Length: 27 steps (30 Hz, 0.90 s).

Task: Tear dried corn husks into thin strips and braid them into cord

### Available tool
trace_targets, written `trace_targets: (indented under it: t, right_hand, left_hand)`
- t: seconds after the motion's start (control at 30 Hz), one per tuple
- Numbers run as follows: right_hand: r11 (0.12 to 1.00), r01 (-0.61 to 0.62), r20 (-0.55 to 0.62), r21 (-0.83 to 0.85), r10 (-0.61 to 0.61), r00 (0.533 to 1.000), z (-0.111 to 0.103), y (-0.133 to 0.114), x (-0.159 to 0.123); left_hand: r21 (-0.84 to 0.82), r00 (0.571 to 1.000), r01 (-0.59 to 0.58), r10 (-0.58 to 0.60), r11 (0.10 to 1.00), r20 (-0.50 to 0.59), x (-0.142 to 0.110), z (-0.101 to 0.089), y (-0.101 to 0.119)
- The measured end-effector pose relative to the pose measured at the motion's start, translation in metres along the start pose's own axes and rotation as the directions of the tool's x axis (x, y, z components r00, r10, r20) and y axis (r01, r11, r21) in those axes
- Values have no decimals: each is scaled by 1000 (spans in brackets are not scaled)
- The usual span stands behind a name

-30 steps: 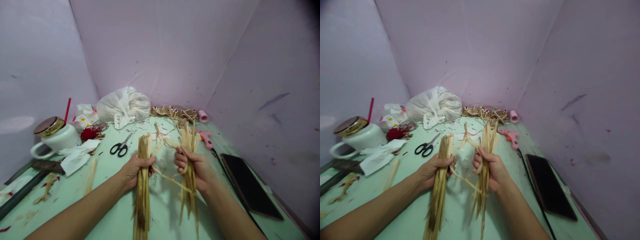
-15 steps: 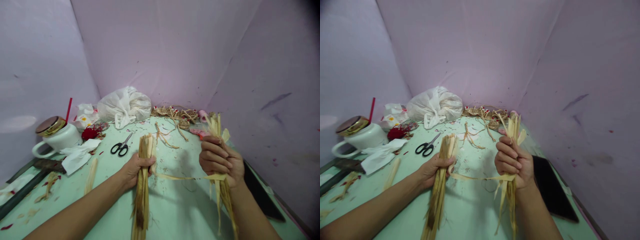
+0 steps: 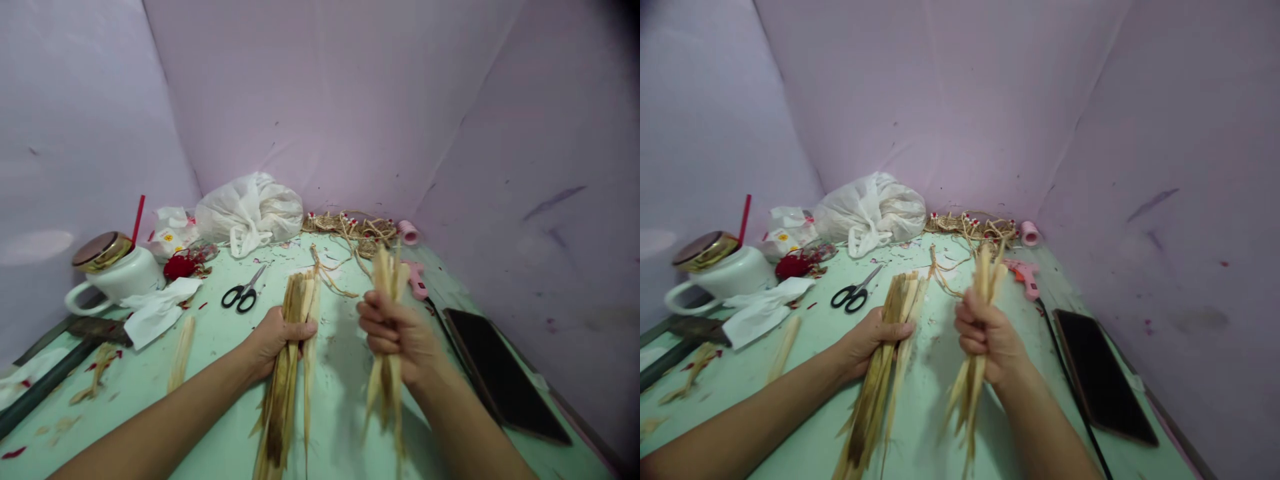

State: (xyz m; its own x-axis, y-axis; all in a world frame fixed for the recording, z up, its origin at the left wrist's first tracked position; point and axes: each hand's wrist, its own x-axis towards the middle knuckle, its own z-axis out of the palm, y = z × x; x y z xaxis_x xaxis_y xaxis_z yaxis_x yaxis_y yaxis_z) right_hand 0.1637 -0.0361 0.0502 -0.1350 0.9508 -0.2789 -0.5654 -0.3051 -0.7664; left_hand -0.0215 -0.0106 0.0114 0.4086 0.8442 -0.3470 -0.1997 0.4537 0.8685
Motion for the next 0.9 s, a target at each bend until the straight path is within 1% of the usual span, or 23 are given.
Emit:
trace_targets:
  t: [0.07,0.17,0.23,0.33,0.4,0.5,0.6,0.73,0.8,0.9]
  right_hand:
    - [992,-53,-93,-113,43,995,7,20,7]
    - [973,-131,-103,-192,113,988,15,43,12]
    - [962,-153,-100,-226,133,986,17,50,12]
    - [954,-142,-123,-263,113,986,17,51,11]
    - [949,-128,-133,-289,93,987,16,49,12]
    - [928,-116,-134,-354,73,988,15,47,12]
    - [902,-101,-124,-419,54,991,15,45,10]
    - [880,-98,-121,-465,46,992,17,45,9]
    - [860,-45,-123,-508,-21,992,19,45,9]
    - [791,91,-107,-605,-194,975,21,46,9]
  left_hand:
    - [36,1000,-26,26,999,13,-1,0,-1]
    - [72,999,-40,38,997,34,-3,2,0]
    - [91,999,-33,28,995,46,-5,4,1]
    - [107,998,-26,21,994,55,-5,6,0]
    - [90,1000,-25,24,996,17,-5,7,-1]
    - [22,999,-17,18,1000,-42,-3,7,0]
    - [-32,999,-15,14,999,-32,-3,6,0]
    - [-33,1000,-14,14,999,-6,-3,5,1]
    - [-2,1000,-24,24,1000,-15,-4,6,0]
    - [61,996,-60,64,996,-58,-5,8,0]
